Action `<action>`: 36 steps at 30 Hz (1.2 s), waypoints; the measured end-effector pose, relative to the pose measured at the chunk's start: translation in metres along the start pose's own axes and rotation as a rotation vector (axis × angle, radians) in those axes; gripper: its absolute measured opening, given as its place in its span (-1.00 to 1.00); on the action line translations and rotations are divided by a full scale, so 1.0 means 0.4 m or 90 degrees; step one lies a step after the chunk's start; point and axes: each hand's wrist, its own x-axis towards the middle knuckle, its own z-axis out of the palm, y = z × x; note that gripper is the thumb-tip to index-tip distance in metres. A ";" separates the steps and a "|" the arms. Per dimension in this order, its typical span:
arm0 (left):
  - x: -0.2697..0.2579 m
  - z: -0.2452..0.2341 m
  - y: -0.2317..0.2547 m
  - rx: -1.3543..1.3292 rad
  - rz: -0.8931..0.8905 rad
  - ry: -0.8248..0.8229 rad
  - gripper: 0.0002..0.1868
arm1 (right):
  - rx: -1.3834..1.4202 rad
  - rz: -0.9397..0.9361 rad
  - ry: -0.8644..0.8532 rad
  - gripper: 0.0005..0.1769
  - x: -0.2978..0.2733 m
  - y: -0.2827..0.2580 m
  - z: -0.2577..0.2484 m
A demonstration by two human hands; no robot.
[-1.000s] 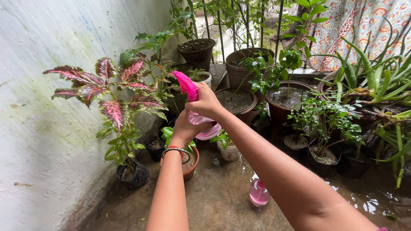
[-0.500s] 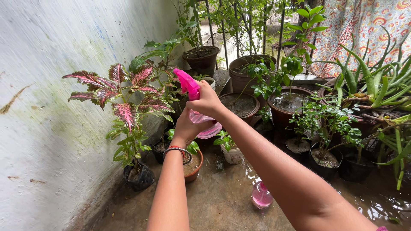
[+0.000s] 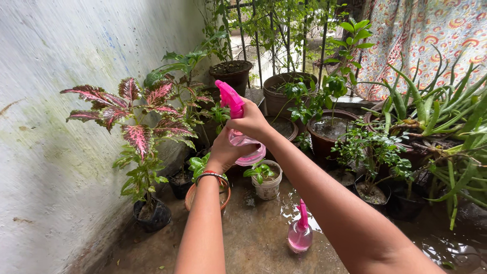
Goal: The person uses a pink spray bottle to water various potted plants on a balcony, aiming the spray at the leaves and soil of different plants in sequence.
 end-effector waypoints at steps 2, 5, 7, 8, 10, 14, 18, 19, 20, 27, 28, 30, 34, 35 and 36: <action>0.008 0.020 0.005 0.003 -0.002 -0.003 0.03 | -0.108 -0.129 0.037 -0.49 0.002 0.017 -0.020; 0.021 0.054 0.003 -0.014 0.038 -0.011 0.02 | -0.110 -0.159 0.048 -0.58 -0.005 0.032 -0.053; 0.041 0.072 0.009 -0.021 0.059 -0.022 0.00 | -0.067 -0.109 0.057 -0.59 -0.008 0.020 -0.077; 0.045 0.082 0.008 -0.019 0.052 -0.030 0.00 | -0.048 -0.071 0.066 -0.58 -0.021 0.014 -0.085; 0.055 0.100 0.010 -0.018 0.049 -0.044 0.00 | -0.009 -0.022 0.069 -0.55 -0.032 0.003 -0.105; 0.075 0.148 0.017 -0.054 0.073 -0.064 -0.01 | -0.010 -0.019 0.069 -0.59 -0.039 0.018 -0.153; 0.090 0.196 0.027 -0.051 0.101 -0.064 -0.06 | -0.006 0.023 0.079 -0.65 -0.043 0.045 -0.204; 0.089 0.206 0.031 -0.045 0.089 -0.069 -0.05 | -0.024 0.020 0.088 -0.62 -0.049 0.048 -0.214; 0.088 0.217 0.036 -0.039 0.079 -0.072 -0.04 | -0.044 0.015 0.097 -0.60 -0.054 0.050 -0.228; 0.090 0.281 0.062 -0.053 0.079 -0.102 -0.05 | -0.057 -0.008 0.122 -0.64 -0.084 0.089 -0.293; 0.091 0.290 0.064 -0.053 0.078 -0.107 -0.04 | -0.065 -0.017 0.121 -0.65 -0.087 0.095 -0.303; 0.093 0.304 0.065 -0.053 0.076 -0.118 -0.04 | -0.083 -0.036 0.116 -0.67 -0.090 0.102 -0.313; 0.098 0.330 0.062 -0.089 0.052 -0.151 -0.04 | -0.088 0.015 0.127 -0.61 -0.106 0.101 -0.329; 0.100 0.337 0.059 -0.091 0.053 -0.154 -0.05 | -0.093 0.012 0.135 -0.60 -0.111 0.102 -0.332; 0.103 0.344 0.055 -0.093 0.055 -0.156 -0.05 | -0.097 0.008 0.143 -0.59 -0.114 0.105 -0.337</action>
